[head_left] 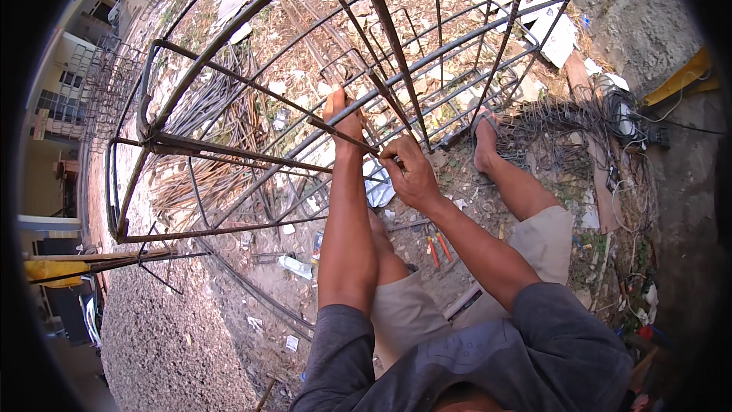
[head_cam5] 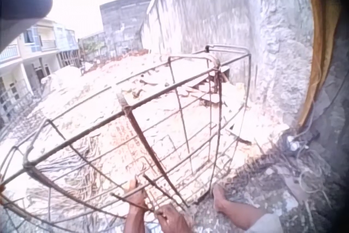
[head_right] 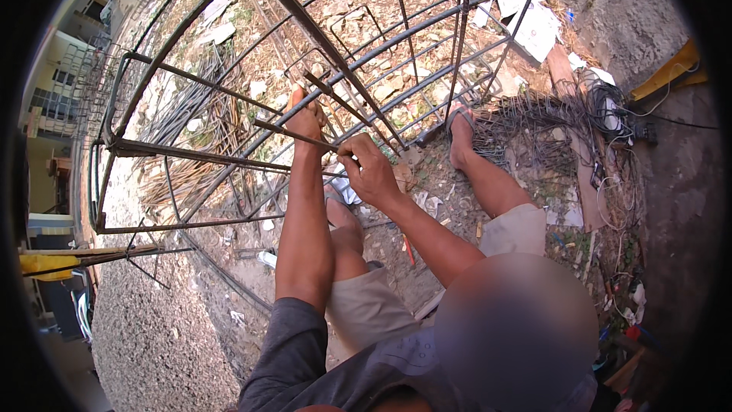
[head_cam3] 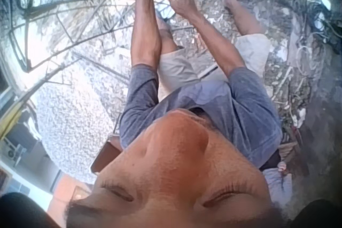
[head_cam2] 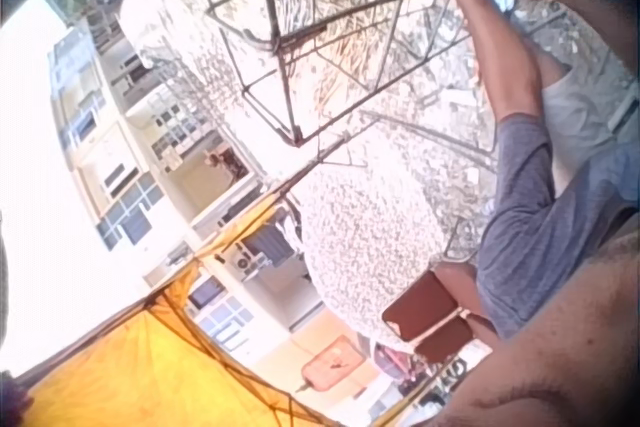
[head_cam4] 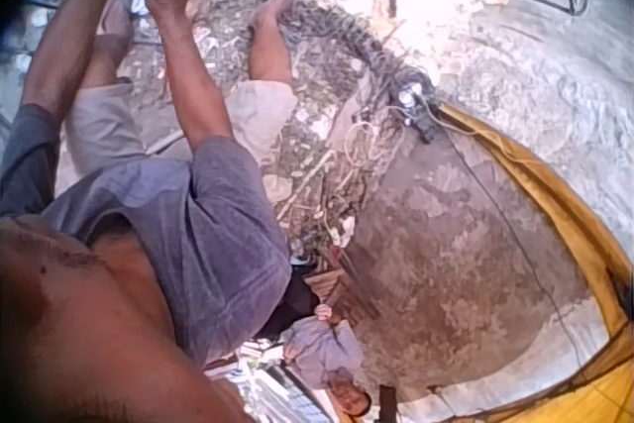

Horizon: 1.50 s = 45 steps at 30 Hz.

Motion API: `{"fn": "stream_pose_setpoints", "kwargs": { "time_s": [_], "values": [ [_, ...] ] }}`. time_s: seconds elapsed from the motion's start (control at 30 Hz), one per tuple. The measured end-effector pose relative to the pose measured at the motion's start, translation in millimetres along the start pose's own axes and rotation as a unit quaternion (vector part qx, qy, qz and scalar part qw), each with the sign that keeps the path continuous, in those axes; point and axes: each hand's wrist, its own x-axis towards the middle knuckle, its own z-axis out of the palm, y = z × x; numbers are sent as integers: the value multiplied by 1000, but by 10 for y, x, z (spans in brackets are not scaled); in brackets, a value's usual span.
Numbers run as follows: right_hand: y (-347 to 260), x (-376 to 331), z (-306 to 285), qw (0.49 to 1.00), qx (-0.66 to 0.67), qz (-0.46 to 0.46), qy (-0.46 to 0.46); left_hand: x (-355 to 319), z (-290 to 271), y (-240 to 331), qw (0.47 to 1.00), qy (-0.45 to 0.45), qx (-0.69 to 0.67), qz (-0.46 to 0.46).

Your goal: The person ties a rebar cage using pliers and wire. They repeatedly wrap wire around intersecting rebar bars and twist it to secure the joints. The person works on multiple joints of the cage structure.

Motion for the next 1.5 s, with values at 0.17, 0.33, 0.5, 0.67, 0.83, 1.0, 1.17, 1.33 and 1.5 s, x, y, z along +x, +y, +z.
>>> {"fn": "stream_pose_setpoints", "kwargs": {
  "time_s": [0.17, 0.33, 0.5, 0.67, 0.83, 1.0, 1.17, 1.33, 1.5],
  "values": [
    [-60, -108, 143, 998, 1, -29, 47, 35, -72, -58, 1000, -5, -23, 5],
    [-17, -54, 154, 997, 28, -19, 65, -21, -24, 14, 996, -3, -83, -38],
    [61, 141, 34, 999, 18, -38, -20, -59, -44, 81, 995, -12, -94, -43],
    [114, 347, -114, 991, 33, -14, -128, -30, -21, 69, 997, -1, -75, -33],
    [129, 447, -232, 969, 41, 42, -242, 31, -114, 38, 999, -7, -41, -30],
    [104, 572, -304, 933, 90, 108, -332, -10, -157, 57, 998, -17, -39, -39],
    [15, 379, -202, 970, 67, 57, -228, 5, -104, 46, 999, 2, -33, -27],
    [-19, 103, -133, 995, 44, 47, -78, 38, -18, -53, 997, -4, -61, -53],
    [-153, 3, 44, 997, 4, 71, 8, 145, -394, -162, 990, -52, -103, -75]
  ]
}}
